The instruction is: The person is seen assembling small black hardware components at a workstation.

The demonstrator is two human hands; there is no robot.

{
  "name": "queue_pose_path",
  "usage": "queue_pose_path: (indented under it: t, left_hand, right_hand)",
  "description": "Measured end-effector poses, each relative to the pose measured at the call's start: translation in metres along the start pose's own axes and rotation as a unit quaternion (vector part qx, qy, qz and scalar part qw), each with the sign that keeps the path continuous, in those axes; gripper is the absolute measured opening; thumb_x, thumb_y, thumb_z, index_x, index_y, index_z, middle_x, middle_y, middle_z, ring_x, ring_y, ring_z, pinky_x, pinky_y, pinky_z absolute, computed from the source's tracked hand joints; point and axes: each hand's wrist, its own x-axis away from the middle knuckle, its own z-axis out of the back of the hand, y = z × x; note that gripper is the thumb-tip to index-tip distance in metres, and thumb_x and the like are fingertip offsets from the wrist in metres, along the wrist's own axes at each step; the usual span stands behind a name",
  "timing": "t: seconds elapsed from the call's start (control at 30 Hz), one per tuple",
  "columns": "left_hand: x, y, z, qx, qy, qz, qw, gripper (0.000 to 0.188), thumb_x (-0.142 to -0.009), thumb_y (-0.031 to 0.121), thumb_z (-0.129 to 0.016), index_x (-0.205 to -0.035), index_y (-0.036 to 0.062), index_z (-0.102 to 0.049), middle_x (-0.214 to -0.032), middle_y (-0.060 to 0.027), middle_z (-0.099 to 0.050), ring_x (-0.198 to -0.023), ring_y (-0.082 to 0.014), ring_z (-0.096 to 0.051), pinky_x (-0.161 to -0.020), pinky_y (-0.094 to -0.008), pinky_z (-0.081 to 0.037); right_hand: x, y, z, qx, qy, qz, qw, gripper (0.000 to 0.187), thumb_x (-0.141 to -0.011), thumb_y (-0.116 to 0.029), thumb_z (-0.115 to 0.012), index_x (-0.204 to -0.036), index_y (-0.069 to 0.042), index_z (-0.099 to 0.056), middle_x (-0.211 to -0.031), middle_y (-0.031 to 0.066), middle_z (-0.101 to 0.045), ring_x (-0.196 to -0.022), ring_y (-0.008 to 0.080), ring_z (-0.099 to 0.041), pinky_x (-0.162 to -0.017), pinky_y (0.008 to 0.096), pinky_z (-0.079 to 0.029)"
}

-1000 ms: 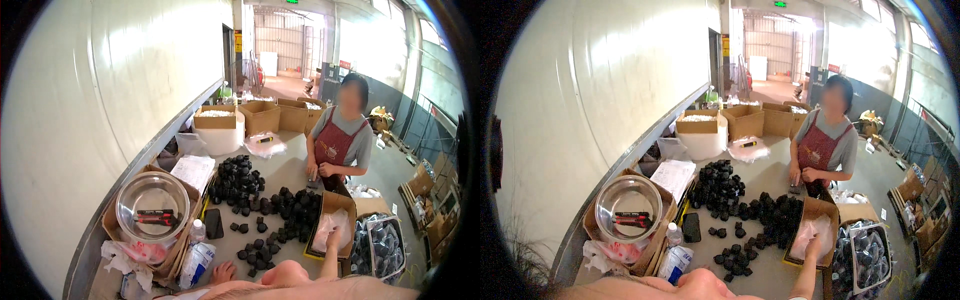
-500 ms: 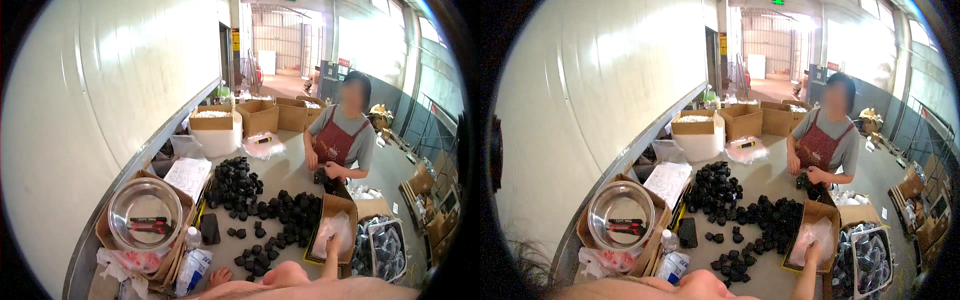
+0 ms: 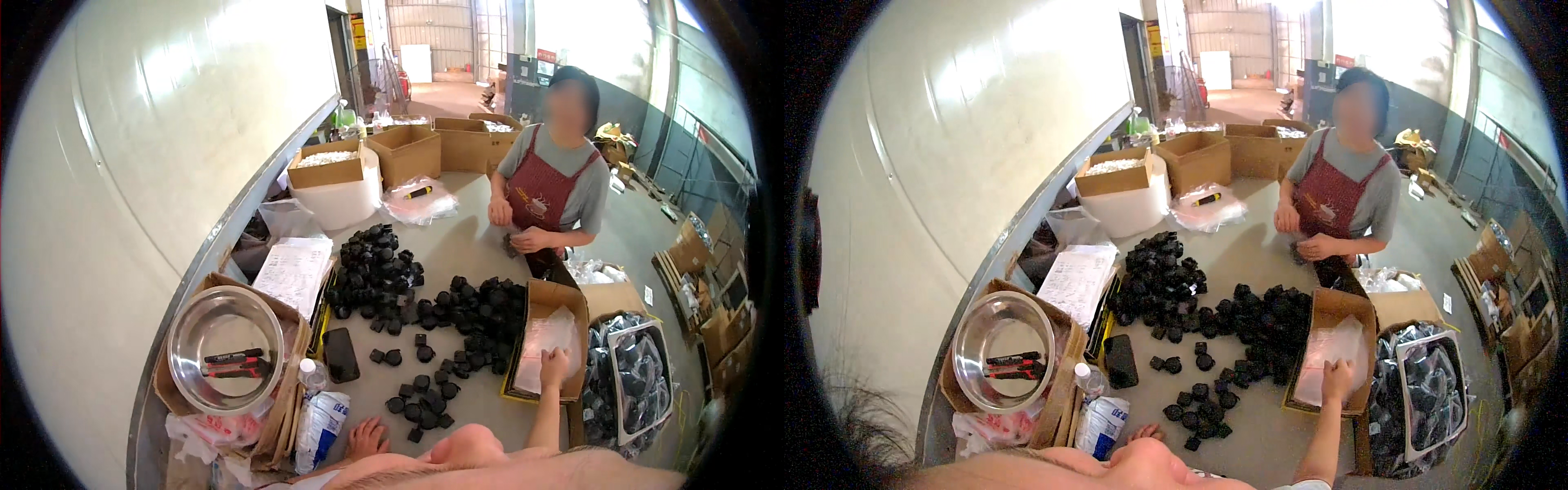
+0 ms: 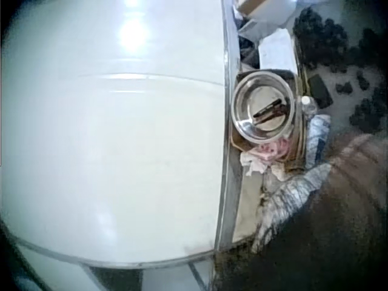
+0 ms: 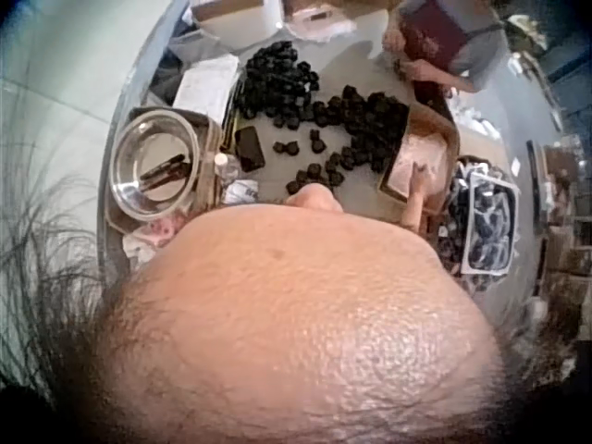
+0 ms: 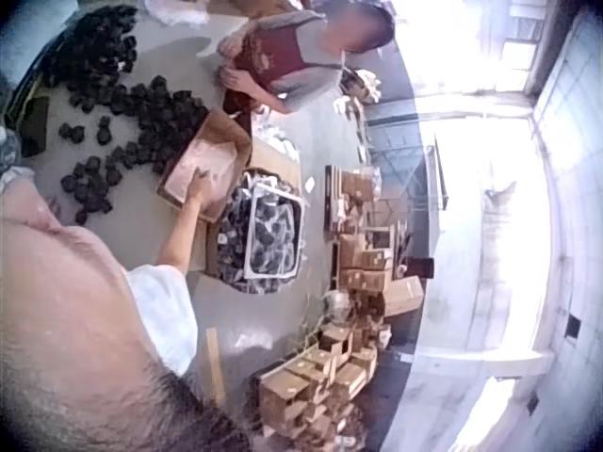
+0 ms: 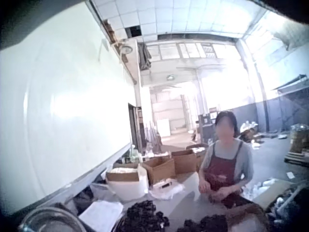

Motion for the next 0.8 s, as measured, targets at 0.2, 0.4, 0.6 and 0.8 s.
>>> queue_pose_path:
  t: [0.2,0.4,0.6,0.8]
  left_hand:
    - [-0.014,-0.012,-0.020,0.215,0.045,0.073,0.973,0.047,-0.077,0.026,-0.066,-0.118,0.0089,-0.051,-0.128,-0.0101,-0.048,-0.118,-0.0312,-0.043,-0.097,-0.0431,-0.034]
    - [-0.042,0.059,0.030,0.512,-0.071,0.074,0.853,0.042,-0.085,0.020,-0.064,-0.121,0.0040,-0.049,-0.117,-0.0099,-0.054,-0.110,-0.0207,-0.050,-0.092,-0.0343,-0.040]
    - [-0.010,0.055,0.023,0.540,-0.166,0.170,0.808,0.016,-0.089,0.017,-0.060,-0.079,0.0044,-0.058,-0.070,-0.0007,-0.061,-0.056,-0.0073,-0.050,-0.052,-0.0208,-0.040]
    - [0.013,0.045,0.020,0.551,-0.247,0.236,0.761,0.020,-0.091,0.019,-0.059,-0.083,0.0008,-0.062,-0.072,-0.0033,-0.062,-0.059,-0.0067,-0.052,-0.052,-0.0201,-0.041]
  right_hand:
    - [0.029,-0.060,0.032,-0.254,-0.006,0.038,0.966,0.020,-0.075,0.007,-0.055,-0.093,-0.002,-0.055,-0.086,0.0113,-0.057,-0.078,0.0239,-0.059,-0.068,0.0341,-0.047]
    - [0.140,-0.130,0.045,-0.378,-0.376,0.117,0.838,0.014,-0.082,0.000,-0.059,-0.095,-0.003,-0.061,-0.087,0.0073,-0.065,-0.078,0.0149,-0.062,-0.071,0.0297,-0.050]
    - [0.227,-0.139,0.026,-0.400,-0.473,0.120,0.776,0.014,-0.083,-0.009,-0.062,-0.096,-0.004,-0.061,-0.085,0.0085,-0.066,-0.079,0.0140,-0.062,-0.074,0.0291,-0.049]
    - [0.226,-0.120,0.035,-0.320,-0.478,0.163,0.802,0.016,-0.082,-0.014,-0.059,-0.094,-0.005,-0.059,-0.088,0.0132,-0.064,-0.083,0.0318,-0.062,-0.072,0.0396,-0.048]
